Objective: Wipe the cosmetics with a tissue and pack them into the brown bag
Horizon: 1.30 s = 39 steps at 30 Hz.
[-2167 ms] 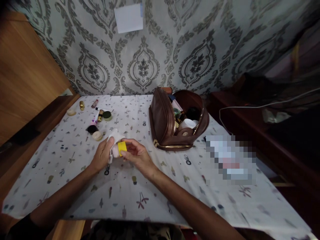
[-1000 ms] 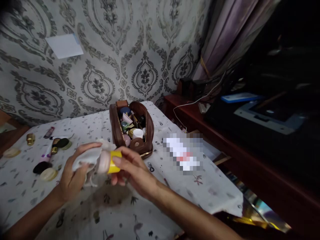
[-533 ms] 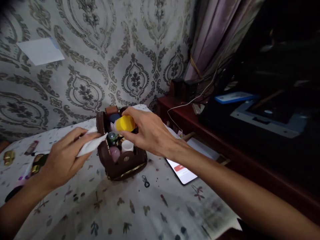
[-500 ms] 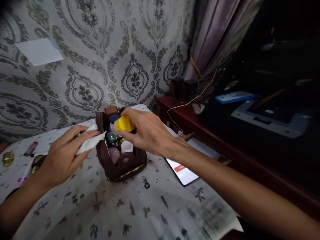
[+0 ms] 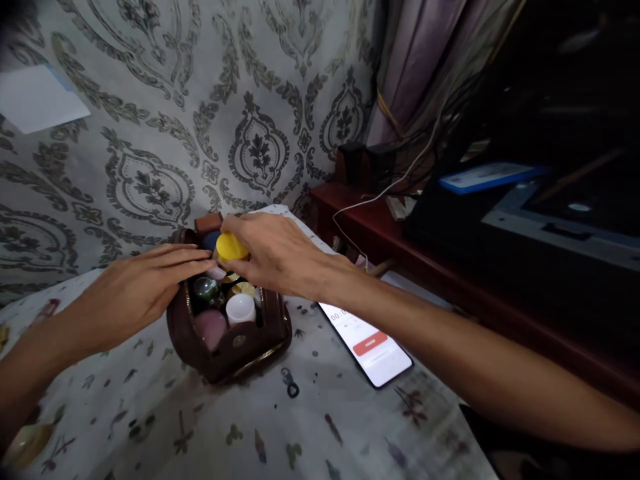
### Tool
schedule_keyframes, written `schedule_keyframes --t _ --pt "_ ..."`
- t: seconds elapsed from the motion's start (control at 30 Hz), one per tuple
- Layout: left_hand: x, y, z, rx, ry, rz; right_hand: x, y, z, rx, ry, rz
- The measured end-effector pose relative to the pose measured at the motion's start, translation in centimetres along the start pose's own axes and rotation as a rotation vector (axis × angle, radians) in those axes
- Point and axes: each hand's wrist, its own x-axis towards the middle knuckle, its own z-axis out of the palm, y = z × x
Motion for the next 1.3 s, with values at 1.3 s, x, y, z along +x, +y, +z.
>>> schedule_keyframes --t 1.3 --pt "-0.7 0.7 0.5 -0.032 0.041 -0.076 3.0 -3.8 -0.2 -0.277 -0.610 0.093"
